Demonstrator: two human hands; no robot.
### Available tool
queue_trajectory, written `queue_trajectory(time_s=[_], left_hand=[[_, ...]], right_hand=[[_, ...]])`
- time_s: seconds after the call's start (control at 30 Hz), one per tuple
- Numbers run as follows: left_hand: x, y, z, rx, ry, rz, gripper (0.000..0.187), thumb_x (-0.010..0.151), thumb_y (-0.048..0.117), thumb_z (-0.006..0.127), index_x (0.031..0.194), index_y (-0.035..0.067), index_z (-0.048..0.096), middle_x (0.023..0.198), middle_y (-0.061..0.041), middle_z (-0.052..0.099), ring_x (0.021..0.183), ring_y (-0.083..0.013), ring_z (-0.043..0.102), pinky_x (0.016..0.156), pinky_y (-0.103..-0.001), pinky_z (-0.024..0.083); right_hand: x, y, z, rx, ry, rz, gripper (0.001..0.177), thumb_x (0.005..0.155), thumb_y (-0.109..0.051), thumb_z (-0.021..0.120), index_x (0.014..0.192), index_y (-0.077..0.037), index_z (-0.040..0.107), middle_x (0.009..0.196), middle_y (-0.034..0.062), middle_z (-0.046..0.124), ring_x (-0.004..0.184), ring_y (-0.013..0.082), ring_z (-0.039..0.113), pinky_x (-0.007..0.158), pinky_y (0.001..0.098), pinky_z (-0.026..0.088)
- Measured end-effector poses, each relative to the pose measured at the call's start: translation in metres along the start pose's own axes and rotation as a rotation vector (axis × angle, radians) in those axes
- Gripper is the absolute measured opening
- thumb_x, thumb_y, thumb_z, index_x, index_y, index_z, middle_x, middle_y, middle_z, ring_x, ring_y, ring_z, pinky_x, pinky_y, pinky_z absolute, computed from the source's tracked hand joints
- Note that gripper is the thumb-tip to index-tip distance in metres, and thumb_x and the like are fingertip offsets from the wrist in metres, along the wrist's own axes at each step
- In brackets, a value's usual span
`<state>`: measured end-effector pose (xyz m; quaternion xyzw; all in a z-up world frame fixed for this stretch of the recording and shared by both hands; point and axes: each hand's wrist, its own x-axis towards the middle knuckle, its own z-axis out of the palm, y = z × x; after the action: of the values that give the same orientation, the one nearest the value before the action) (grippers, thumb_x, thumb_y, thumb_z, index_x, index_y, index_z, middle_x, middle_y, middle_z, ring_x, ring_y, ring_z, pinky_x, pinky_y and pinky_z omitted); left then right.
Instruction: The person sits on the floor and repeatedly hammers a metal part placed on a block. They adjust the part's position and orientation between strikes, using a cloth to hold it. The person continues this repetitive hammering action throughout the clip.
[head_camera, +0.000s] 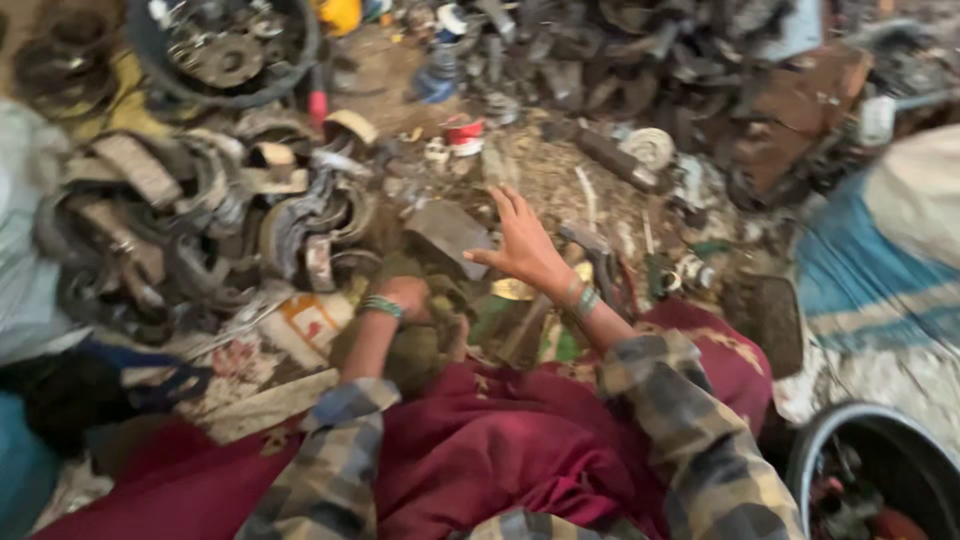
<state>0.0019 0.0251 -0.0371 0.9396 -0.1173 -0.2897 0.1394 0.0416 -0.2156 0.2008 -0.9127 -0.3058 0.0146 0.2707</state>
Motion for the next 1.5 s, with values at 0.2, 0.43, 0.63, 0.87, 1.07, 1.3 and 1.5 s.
queue_trajectory(time_s=[0.2, 0.43, 0.63, 0.87, 1.07, 1.3, 1.5], left_hand=[[0.012, -0.002, 0.024, 0.009, 0.057, 0.043, 0.027, 0.077, 0.026, 0.068, 0.091, 0.006, 0.080, 0.105, -0.024, 0.073, 0.098, -0.0393, 0.073, 0.085, -0.050, 0.058], [0.047, -0.017, 0.063, -0.042, 0.130, 0.019, 0.026, 0.081, 0.024, 0.061, 0.086, 0.005, 0.079, 0.099, -0.023, 0.074, 0.090, -0.0406, 0.074, 0.077, -0.052, 0.060], [0.032, -0.013, 0.054, -0.038, 0.148, 0.052, 0.026, 0.075, 0.024, 0.068, 0.087, 0.005, 0.079, 0.102, -0.024, 0.073, 0.093, -0.0396, 0.074, 0.081, -0.049, 0.059], [0.014, 0.003, 0.019, -0.148, 0.163, 0.118, 0.030, 0.075, 0.033, 0.075, 0.090, 0.007, 0.080, 0.104, -0.021, 0.073, 0.097, -0.0396, 0.071, 0.082, -0.050, 0.058], [-0.011, 0.019, -0.007, -0.035, -0.028, 0.024, 0.041, 0.070, 0.040, 0.081, 0.090, 0.003, 0.080, 0.102, -0.024, 0.075, 0.097, -0.0348, 0.076, 0.087, -0.044, 0.060], [-0.008, 0.018, -0.005, -0.042, 0.031, -0.019, 0.035, 0.071, 0.034, 0.077, 0.092, 0.007, 0.081, 0.105, -0.021, 0.075, 0.098, -0.0367, 0.074, 0.086, -0.047, 0.059], [-0.015, 0.018, -0.006, -0.030, 0.037, -0.078, 0.037, 0.070, 0.035, 0.076, 0.096, 0.008, 0.080, 0.107, -0.019, 0.075, 0.101, -0.0363, 0.073, 0.088, -0.047, 0.059]], right_hand=[[0.046, -0.023, 0.060, -0.140, -0.066, 0.013, 0.096, 0.078, -0.055, 0.079, 0.153, -0.012, 0.037, 0.136, 0.0276, 0.054, 0.117, 0.0477, 0.059, 0.095, 0.0517, 0.052], [0.044, -0.023, 0.070, -0.100, -0.010, 0.438, 0.084, 0.084, -0.061, 0.071, 0.154, -0.027, 0.040, 0.120, 0.0262, 0.062, 0.101, 0.0480, 0.066, 0.085, 0.0553, 0.054], [0.049, -0.027, 0.081, -0.017, 0.257, 0.687, 0.083, 0.084, -0.060, 0.075, 0.152, -0.024, 0.042, 0.126, 0.0293, 0.059, 0.108, 0.0499, 0.064, 0.089, 0.0550, 0.053], [0.054, -0.025, 0.109, -0.167, 0.206, 0.607, 0.079, 0.082, -0.052, 0.075, 0.151, -0.026, 0.045, 0.128, 0.0314, 0.055, 0.103, 0.0493, 0.066, 0.082, 0.0540, 0.056], [0.081, 0.021, 0.081, -0.164, 0.011, 0.274, 0.075, 0.083, -0.054, 0.077, 0.148, -0.029, 0.052, 0.117, 0.0271, 0.060, 0.099, 0.0463, 0.067, 0.084, 0.0516, 0.056], [0.066, 0.024, 0.085, -0.216, 0.026, 0.327, 0.079, 0.083, -0.056, 0.075, 0.154, -0.033, 0.046, 0.116, 0.0258, 0.057, 0.096, 0.0475, 0.065, 0.078, 0.0555, 0.055], [0.053, 0.026, 0.093, -0.109, 0.128, 0.249, 0.083, 0.088, -0.056, 0.073, 0.157, -0.023, 0.040, 0.149, 0.0306, 0.044, 0.131, 0.0506, 0.049, 0.101, 0.0557, 0.047]])
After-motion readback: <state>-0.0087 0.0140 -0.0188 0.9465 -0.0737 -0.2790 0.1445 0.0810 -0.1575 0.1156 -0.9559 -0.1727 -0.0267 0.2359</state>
